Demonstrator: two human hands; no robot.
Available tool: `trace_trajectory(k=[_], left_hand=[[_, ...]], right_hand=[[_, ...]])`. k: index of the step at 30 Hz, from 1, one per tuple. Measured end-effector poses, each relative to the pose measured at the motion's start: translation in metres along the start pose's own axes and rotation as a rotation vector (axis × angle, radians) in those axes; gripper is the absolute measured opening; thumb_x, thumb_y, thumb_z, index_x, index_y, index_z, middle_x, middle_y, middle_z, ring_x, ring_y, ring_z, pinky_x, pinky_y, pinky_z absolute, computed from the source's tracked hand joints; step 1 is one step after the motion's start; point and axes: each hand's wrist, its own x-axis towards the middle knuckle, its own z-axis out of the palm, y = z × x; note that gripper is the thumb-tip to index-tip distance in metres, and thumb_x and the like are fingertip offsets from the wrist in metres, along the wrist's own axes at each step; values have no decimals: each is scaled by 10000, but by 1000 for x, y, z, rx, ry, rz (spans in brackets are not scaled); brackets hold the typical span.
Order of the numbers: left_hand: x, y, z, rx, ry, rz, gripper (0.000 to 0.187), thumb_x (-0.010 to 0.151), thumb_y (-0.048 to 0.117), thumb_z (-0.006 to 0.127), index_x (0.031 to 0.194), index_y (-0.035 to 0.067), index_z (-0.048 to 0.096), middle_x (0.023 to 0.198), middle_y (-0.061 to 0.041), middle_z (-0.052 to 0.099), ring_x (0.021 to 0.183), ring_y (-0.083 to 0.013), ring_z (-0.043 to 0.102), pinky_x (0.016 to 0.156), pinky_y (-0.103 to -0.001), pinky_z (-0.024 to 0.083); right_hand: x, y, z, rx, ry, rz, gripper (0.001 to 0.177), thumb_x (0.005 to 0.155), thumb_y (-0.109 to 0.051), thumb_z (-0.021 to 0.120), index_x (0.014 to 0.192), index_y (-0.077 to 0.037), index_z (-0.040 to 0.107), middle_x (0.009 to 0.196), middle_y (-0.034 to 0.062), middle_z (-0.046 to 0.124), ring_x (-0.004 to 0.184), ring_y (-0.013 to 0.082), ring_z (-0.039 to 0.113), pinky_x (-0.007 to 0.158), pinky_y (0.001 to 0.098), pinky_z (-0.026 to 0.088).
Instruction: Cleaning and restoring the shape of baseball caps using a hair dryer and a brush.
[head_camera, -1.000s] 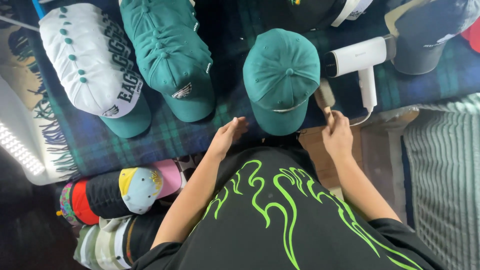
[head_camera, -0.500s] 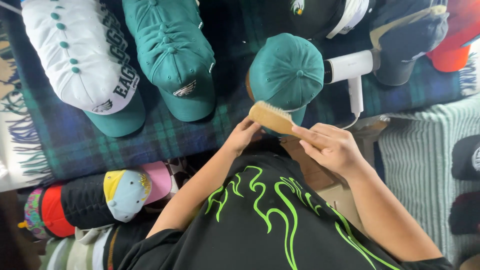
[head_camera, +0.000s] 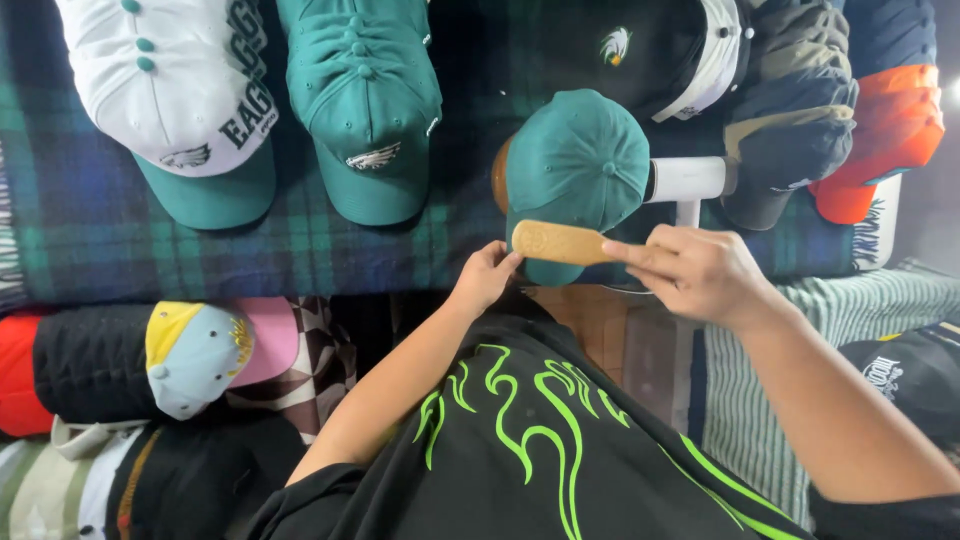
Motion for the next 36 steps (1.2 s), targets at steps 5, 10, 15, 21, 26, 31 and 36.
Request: trace_trajectory(k=[5,10,15,21,26,31,36], left_hand=[[-16,10,5,-19,56,-52,200,1007,337,615,961,142,626,804,-18,680,741,-133,614,793,-300,510],[-9,-13,21,-239,119,-19,145,1017,252,638,947,129,607,833,11,659,712,-99,599,760,-253,547],[-7,-11,30,-173,235,13,163,1000,298,627,1002,137,655,799,43,648,678,-83,555,720,-253,485],[-10,-23,48,-356,339,33,175,998,270,628,1082,128,688,968,31,712,890,-85,648,837,-275,588],[-9,-35,68,-479,415,96,234,995,230,620,1177,100,691,1010,12,730,859,-82,652,754,-249,584],[-18,-43,81,-480,458,137,408,940,204,686,1330,93,641,966,11,693,888,-99,677,777,-269,587],[-11,-79,99,-573,434,163,541,938,192,755,1443,95,587,1156,-108,733,997,-158,670,896,-357,601]], right_hand=[[-17,67,9,-358,132,153,302,1060,-200,711,1350,-246,780,847,-43,632,688,148,602,522,314,487],[-15,112,32,-446,-33,-63,524,1066,-258,604,1566,-387,514,774,-74,537,512,114,427,337,286,344],[47,104,-14,-122,-106,-219,602,925,-172,766,1467,-396,627,830,-93,574,604,113,515,468,264,416],[108,172,-30,-1164,-19,-261,467,1084,-633,482,1543,-623,563,814,-188,584,498,69,533,444,219,374],[164,96,-60,-452,-311,-528,452,1028,-446,624,1477,-493,626,910,-115,637,682,149,633,470,294,460],[200,18,-38,-523,-617,-752,431,988,-425,536,1408,-519,509,832,-11,612,533,282,676,381,404,476],[218,3,6,-543,-1121,-566,258,879,-567,654,1105,-679,707,848,-96,785,820,205,770,751,383,623]])
